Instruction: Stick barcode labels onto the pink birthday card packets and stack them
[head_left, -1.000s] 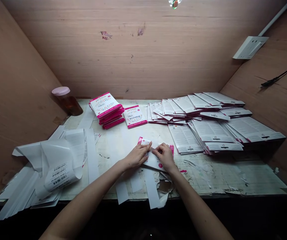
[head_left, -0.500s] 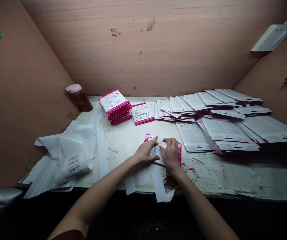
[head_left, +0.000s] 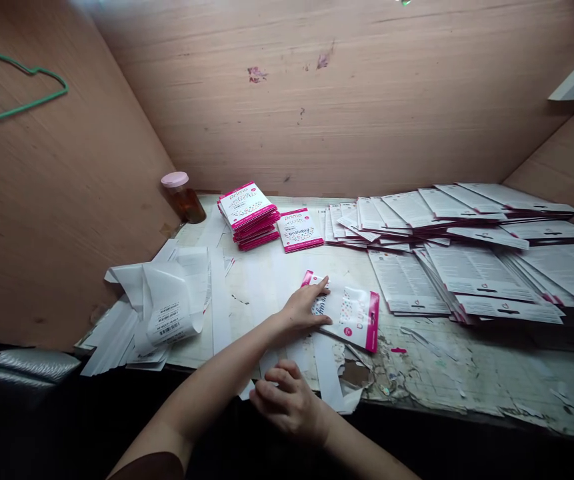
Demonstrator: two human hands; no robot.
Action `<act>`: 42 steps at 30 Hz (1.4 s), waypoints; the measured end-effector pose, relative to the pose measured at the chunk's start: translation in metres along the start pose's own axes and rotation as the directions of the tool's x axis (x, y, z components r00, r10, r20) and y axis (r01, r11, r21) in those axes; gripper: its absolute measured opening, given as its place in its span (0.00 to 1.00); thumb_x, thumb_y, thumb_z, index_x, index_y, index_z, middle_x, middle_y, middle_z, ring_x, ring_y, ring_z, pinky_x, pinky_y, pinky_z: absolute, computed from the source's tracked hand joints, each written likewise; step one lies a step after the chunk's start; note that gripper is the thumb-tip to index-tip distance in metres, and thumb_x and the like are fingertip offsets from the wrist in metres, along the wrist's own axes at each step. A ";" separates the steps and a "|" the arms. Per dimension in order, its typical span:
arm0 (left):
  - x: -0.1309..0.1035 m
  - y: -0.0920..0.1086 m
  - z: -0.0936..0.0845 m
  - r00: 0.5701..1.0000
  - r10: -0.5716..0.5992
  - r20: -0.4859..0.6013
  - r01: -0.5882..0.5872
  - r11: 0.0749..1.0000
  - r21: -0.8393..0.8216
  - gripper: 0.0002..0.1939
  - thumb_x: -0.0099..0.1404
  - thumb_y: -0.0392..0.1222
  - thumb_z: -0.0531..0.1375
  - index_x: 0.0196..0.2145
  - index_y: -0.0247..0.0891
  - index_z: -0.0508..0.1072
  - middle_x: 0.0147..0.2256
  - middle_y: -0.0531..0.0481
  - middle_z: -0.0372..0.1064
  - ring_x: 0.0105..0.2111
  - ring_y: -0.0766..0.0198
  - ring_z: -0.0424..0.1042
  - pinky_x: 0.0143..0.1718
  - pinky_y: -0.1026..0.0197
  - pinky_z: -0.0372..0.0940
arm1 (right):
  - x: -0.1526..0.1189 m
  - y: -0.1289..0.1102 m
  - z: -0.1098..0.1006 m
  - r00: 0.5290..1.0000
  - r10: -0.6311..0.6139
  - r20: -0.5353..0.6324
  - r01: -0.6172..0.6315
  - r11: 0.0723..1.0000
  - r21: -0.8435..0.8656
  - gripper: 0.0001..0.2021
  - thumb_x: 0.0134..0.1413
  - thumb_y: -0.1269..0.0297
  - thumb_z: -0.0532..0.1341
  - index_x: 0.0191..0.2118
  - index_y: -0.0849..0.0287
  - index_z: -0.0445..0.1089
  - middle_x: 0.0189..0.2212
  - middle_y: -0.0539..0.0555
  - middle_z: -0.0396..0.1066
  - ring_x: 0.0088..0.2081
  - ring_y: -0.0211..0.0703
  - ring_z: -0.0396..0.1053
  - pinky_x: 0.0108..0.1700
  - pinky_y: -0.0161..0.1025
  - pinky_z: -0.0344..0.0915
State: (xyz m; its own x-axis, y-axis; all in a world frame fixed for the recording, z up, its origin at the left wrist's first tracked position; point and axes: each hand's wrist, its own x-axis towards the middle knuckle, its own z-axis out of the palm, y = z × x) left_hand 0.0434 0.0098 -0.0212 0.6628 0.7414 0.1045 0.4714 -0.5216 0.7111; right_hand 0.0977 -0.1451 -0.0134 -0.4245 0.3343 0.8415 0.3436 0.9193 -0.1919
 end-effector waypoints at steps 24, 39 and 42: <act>-0.001 0.000 0.000 1.000 -0.014 -0.020 0.014 1.000 -0.008 0.57 0.49 0.44 0.72 0.68 0.41 0.45 0.56 0.40 0.66 0.55 0.49 0.65 0.56 0.48 0.59 | -0.020 0.188 -0.087 0.499 0.848 0.176 -0.828 0.527 -0.193 0.08 0.46 0.66 0.64 0.33 0.55 0.64 0.30 0.49 0.65 0.37 0.46 0.64 0.40 0.41 0.61; 0.008 0.008 -0.013 0.997 -0.024 0.068 0.011 0.983 0.181 0.49 0.50 0.47 0.70 0.65 0.38 0.54 0.58 0.38 0.61 0.56 0.48 0.63 0.56 0.49 0.60 | -0.036 0.147 -0.090 0.550 0.835 0.004 -0.652 0.432 -0.624 0.42 0.43 0.46 0.66 0.63 0.52 0.52 0.61 0.62 0.50 0.60 0.62 0.50 0.59 0.58 0.49; 0.033 0.018 -0.026 0.990 -0.067 0.125 0.022 0.942 0.334 0.35 0.57 0.49 0.64 0.60 0.38 0.63 0.55 0.39 0.63 0.53 0.49 0.64 0.54 0.50 0.60 | -0.058 0.121 -0.091 0.517 0.856 0.004 -0.665 0.405 -0.627 0.39 0.42 0.48 0.66 0.61 0.49 0.57 0.63 0.61 0.48 0.62 0.64 0.48 0.59 0.58 0.49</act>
State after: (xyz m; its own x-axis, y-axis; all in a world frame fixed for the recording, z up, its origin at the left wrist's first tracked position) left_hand 0.0580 0.0359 0.0132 0.6971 0.7163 -0.0312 0.6531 -0.6165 0.4399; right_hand 0.2403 -0.0719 -0.0395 0.0712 0.9605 0.2690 0.9469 0.0197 -0.3208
